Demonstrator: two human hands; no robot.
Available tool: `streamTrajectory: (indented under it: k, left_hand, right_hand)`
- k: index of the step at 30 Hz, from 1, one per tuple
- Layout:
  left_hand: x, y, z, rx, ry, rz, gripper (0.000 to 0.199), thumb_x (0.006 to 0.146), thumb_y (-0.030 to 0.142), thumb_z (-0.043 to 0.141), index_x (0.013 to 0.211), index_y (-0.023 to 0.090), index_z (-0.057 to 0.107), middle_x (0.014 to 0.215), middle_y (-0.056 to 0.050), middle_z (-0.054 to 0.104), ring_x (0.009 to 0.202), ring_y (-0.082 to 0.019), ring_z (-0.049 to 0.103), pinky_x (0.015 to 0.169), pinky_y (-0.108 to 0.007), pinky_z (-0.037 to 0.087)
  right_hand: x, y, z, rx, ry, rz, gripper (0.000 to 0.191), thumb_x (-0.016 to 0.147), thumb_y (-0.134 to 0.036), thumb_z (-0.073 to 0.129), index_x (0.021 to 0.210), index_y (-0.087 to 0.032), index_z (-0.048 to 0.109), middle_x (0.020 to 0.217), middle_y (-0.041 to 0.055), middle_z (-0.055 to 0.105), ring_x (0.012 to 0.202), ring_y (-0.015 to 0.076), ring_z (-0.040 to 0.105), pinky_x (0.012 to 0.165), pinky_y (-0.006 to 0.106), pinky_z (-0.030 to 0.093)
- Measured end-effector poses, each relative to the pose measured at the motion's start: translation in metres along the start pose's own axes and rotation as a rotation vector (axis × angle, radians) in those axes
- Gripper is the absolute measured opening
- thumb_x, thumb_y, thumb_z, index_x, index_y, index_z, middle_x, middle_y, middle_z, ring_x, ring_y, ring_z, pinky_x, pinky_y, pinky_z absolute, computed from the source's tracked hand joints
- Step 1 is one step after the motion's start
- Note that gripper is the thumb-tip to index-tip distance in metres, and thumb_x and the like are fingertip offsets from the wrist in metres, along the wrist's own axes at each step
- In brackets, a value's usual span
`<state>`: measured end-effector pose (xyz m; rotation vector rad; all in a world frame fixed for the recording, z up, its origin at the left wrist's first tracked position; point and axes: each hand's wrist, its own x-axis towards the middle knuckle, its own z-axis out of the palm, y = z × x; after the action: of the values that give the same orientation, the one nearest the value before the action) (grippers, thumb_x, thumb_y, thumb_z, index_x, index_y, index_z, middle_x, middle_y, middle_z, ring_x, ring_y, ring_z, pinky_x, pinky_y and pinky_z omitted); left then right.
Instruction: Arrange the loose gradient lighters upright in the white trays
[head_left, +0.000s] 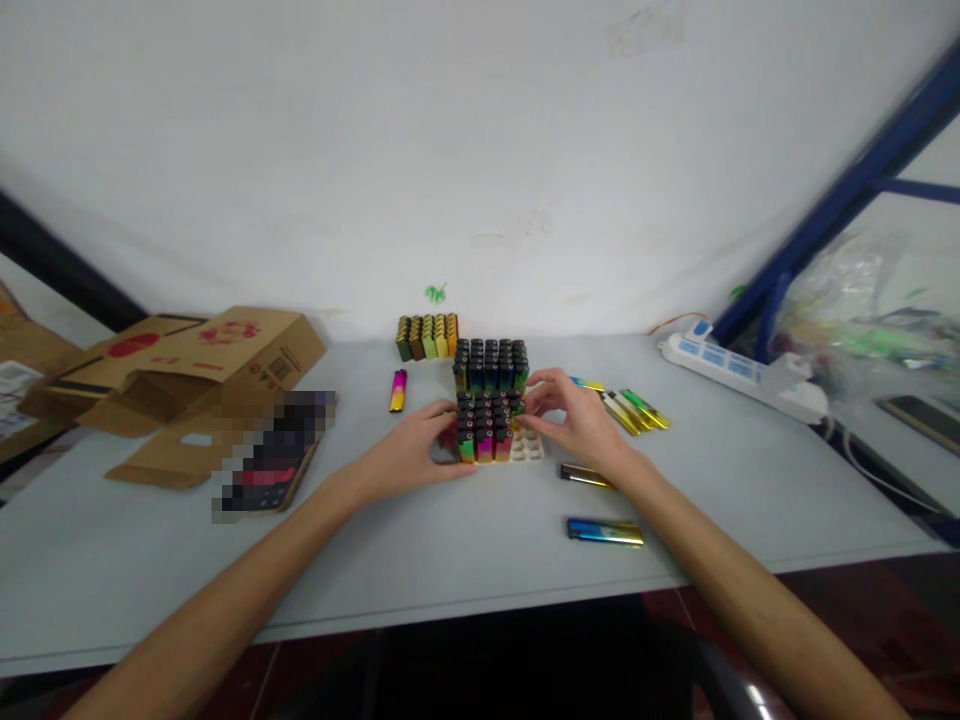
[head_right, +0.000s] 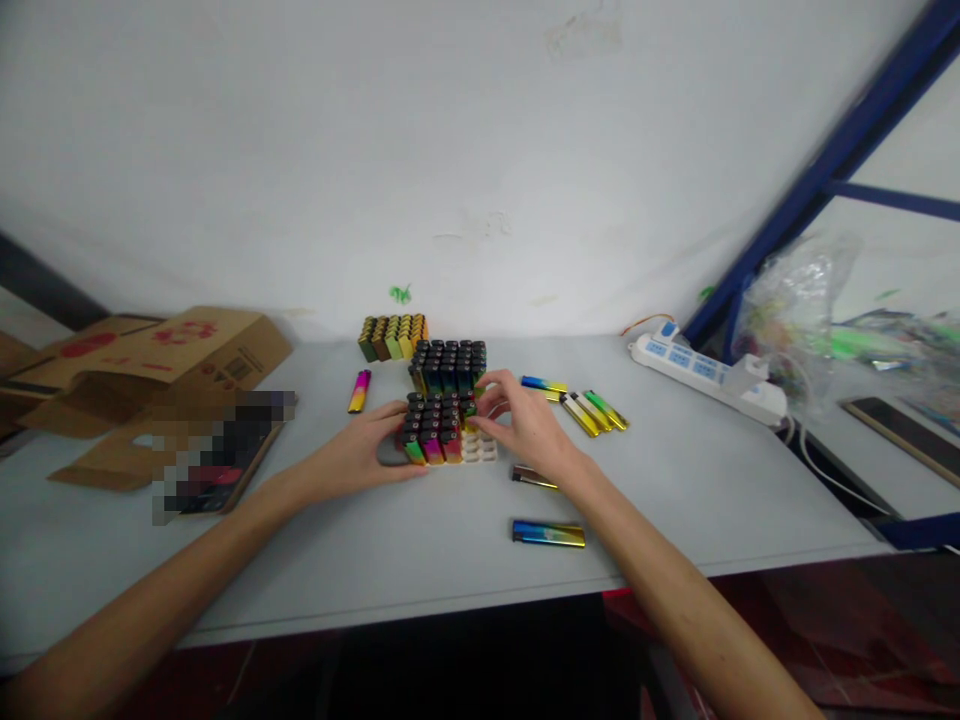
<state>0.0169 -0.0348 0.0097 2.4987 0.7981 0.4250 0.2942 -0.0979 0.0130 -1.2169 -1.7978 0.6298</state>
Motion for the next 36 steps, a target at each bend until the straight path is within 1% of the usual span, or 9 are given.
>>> streamTrajectory:
  k: [3,5,9,15,18,22,27,32,36]
  left_hand:
    - [-0.001,0.000,0.000,0.014,-0.006,-0.002,0.039,0.086,0.048,0.076,0.104,0.015,0.069,0.116,-0.013,0.065,0.108,-0.029,0.065,0.094,-0.039,0.056]
    - [-0.001,0.000,0.000,0.020,-0.005,0.000,0.039,0.087,0.050,0.075,0.102,0.015,0.069,0.115,-0.013,0.065,0.108,-0.029,0.065,0.093,-0.039,0.056]
    - [-0.002,0.000,-0.001,0.025,-0.004,-0.010,0.039,0.087,0.052,0.075,0.099,0.016,0.068,0.118,-0.013,0.065,0.110,-0.030,0.065,0.093,-0.038,0.057]
    - [-0.002,0.001,0.000,0.017,-0.004,-0.022,0.042,0.086,0.052,0.076,0.106,0.015,0.068,0.120,-0.013,0.064,0.111,-0.030,0.064,0.098,-0.041,0.056]
    - [-0.002,0.002,-0.001,0.020,0.002,-0.029,0.041,0.086,0.051,0.076,0.105,0.016,0.068,0.119,-0.013,0.064,0.111,-0.030,0.064,0.099,-0.041,0.055]
    - [-0.001,0.004,-0.002,0.026,0.006,-0.032,0.041,0.086,0.052,0.076,0.103,0.016,0.069,0.118,-0.013,0.065,0.110,-0.030,0.065,0.098,-0.041,0.055]
    - [-0.002,0.002,-0.001,0.033,-0.001,-0.023,0.044,0.086,0.053,0.075,0.110,0.016,0.070,0.121,-0.013,0.066,0.112,-0.030,0.065,0.098,-0.040,0.055]
    - [-0.002,0.000,0.000,0.029,0.002,0.001,0.041,0.087,0.050,0.075,0.110,0.016,0.071,0.123,-0.013,0.066,0.112,-0.030,0.065,0.097,-0.040,0.056]
    - [-0.002,0.000,0.000,0.035,0.002,0.000,0.042,0.087,0.050,0.076,0.111,0.016,0.071,0.124,-0.014,0.066,0.113,-0.031,0.065,0.097,-0.040,0.056]
  right_hand:
    - [0.000,-0.005,-0.017,-0.075,-0.055,-0.008,0.036,0.090,-0.041,0.077,0.115,-0.023,0.058,0.099,0.0044,0.074,0.086,0.0194,0.071,0.082,0.036,0.059]
    - [-0.003,-0.007,-0.034,-0.146,-0.187,0.033,0.027,0.094,-0.046,0.072,0.100,-0.022,0.064,0.095,0.0048,0.074,0.082,0.0191,0.070,0.078,0.034,0.057]
    - [-0.011,-0.004,-0.063,-0.250,-0.484,0.208,0.034,0.088,-0.054,0.075,0.092,-0.020,0.071,0.085,0.0037,0.074,0.074,0.0187,0.066,0.068,0.030,0.052]
    - [-0.021,-0.002,-0.067,-0.310,-0.681,0.304,0.035,0.074,-0.047,0.088,0.091,-0.020,0.074,0.085,0.0030,0.072,0.073,0.0190,0.062,0.063,0.029,0.046]
    - [-0.020,-0.002,-0.062,-0.342,-0.639,0.212,0.023,0.083,-0.039,0.081,0.088,-0.019,0.071,0.085,0.0037,0.069,0.073,0.0189,0.061,0.065,0.030,0.046]
    - [-0.015,-0.003,-0.057,-0.263,-0.411,0.067,0.025,0.098,-0.045,0.064,0.092,-0.020,0.067,0.090,0.0055,0.070,0.075,0.0196,0.063,0.070,0.032,0.049]
    - [-0.012,-0.011,-0.045,0.004,-0.285,0.082,0.030,0.103,-0.051,0.057,0.103,-0.022,0.058,0.077,0.0009,0.068,0.067,0.0163,0.059,0.063,0.029,0.045]
    - [-0.011,-0.013,-0.029,0.267,-0.102,0.032,0.031,0.106,-0.055,0.051,0.112,-0.024,0.050,0.074,-0.0027,0.059,0.068,0.0161,0.061,0.067,0.031,0.048]
    - [-0.010,-0.008,-0.022,0.370,-0.056,0.111,0.031,0.105,-0.058,0.049,0.109,-0.027,0.045,0.071,-0.0068,0.051,0.053,0.0116,0.046,0.050,0.026,0.037]
